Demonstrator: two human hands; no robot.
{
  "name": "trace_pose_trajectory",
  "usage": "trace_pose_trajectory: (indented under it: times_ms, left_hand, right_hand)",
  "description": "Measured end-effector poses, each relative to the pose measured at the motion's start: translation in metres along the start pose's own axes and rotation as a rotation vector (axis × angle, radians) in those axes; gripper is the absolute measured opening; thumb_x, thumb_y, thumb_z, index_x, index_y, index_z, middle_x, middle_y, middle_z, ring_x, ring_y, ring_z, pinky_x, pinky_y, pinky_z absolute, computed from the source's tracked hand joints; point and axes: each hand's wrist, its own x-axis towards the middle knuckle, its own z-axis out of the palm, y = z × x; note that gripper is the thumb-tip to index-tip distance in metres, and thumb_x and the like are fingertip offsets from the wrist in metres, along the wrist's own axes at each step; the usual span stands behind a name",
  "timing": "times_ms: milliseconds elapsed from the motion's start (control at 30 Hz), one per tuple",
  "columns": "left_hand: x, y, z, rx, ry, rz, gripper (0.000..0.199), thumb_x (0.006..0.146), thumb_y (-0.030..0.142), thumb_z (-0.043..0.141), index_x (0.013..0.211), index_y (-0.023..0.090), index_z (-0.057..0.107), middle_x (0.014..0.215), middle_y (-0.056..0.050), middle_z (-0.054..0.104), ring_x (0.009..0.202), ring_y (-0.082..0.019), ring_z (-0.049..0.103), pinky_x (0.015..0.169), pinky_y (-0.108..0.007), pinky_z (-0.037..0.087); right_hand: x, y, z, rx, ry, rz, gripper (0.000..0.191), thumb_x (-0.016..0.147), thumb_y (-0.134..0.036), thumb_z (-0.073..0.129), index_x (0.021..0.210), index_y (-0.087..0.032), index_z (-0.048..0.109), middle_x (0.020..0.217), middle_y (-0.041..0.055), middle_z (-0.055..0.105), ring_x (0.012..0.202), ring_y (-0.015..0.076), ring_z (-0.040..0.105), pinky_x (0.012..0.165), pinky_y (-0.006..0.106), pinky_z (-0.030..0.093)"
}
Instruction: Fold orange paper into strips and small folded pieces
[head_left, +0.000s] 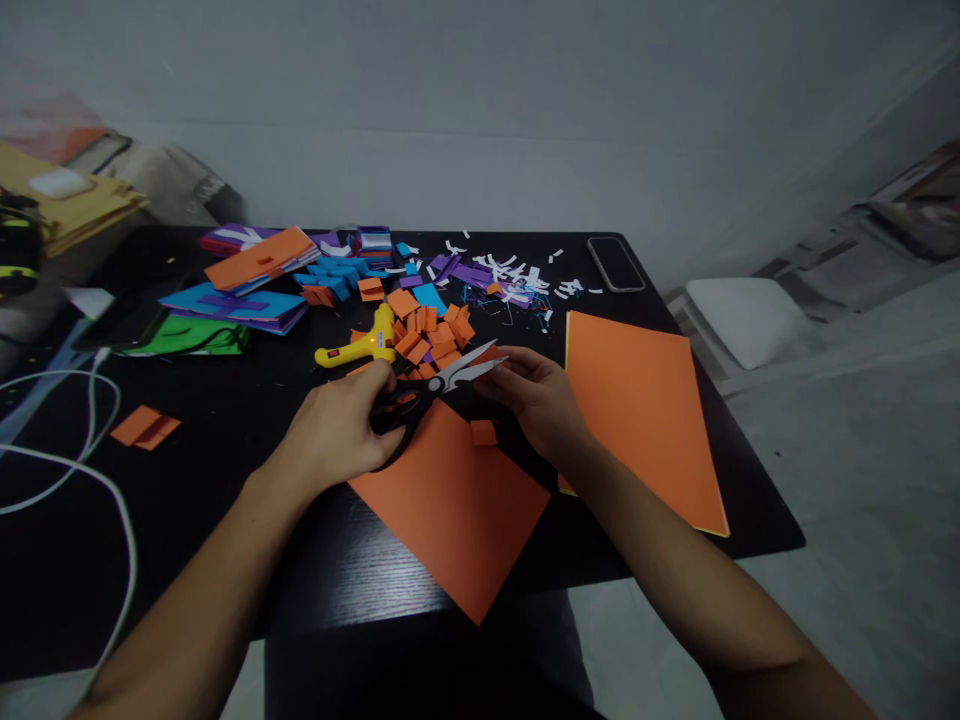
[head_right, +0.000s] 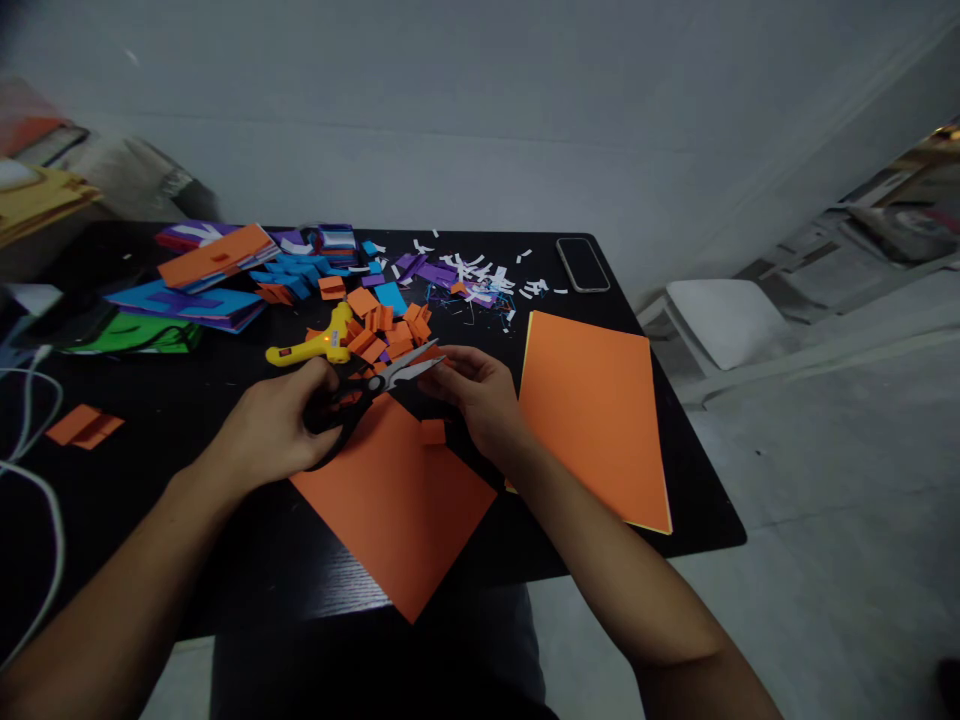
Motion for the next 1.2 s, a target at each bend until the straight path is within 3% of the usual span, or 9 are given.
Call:
trace_pose_trajectory:
  times_ms: [867,1200]
  left_hand:
    - [-0.0002,0.0012,-0.0007,-0.022,-0.028,0.002,0.023,0.076,0.035,0.059,0.090,0.024,0.046,0.078,-0.002,0.066,0.067,-0.022,0.063,0.059,-0.032,0.040]
    - [-0.0006,-0.0010,0.0023,-0.046,-0.028,0.008,0.023,0.076,0.036,0.061,0.091,0.024,0.048,0.079,-0.002,0.066,0.068,-0.022,0.064,0.060,-0.031,0.040]
  right_hand:
    - [0.0005,0.0009,-0.0012,-0.018,0.008,0.004,0.025,0.072,-0.031,0.090,0.092,-0.024,0.076,0.090,0.0003,0.078,0.087,0.0183,0.076,0.091,0.039,0.062]
    - [-0.0011,0.0006,0.0002,-0.026,0.014,-0.038,0.036,0.070,-0.031,0.092,0.095,-0.027,0.066,0.085,-0.0028,0.076,0.086,0.0187,0.076,0.088,0.039,0.064]
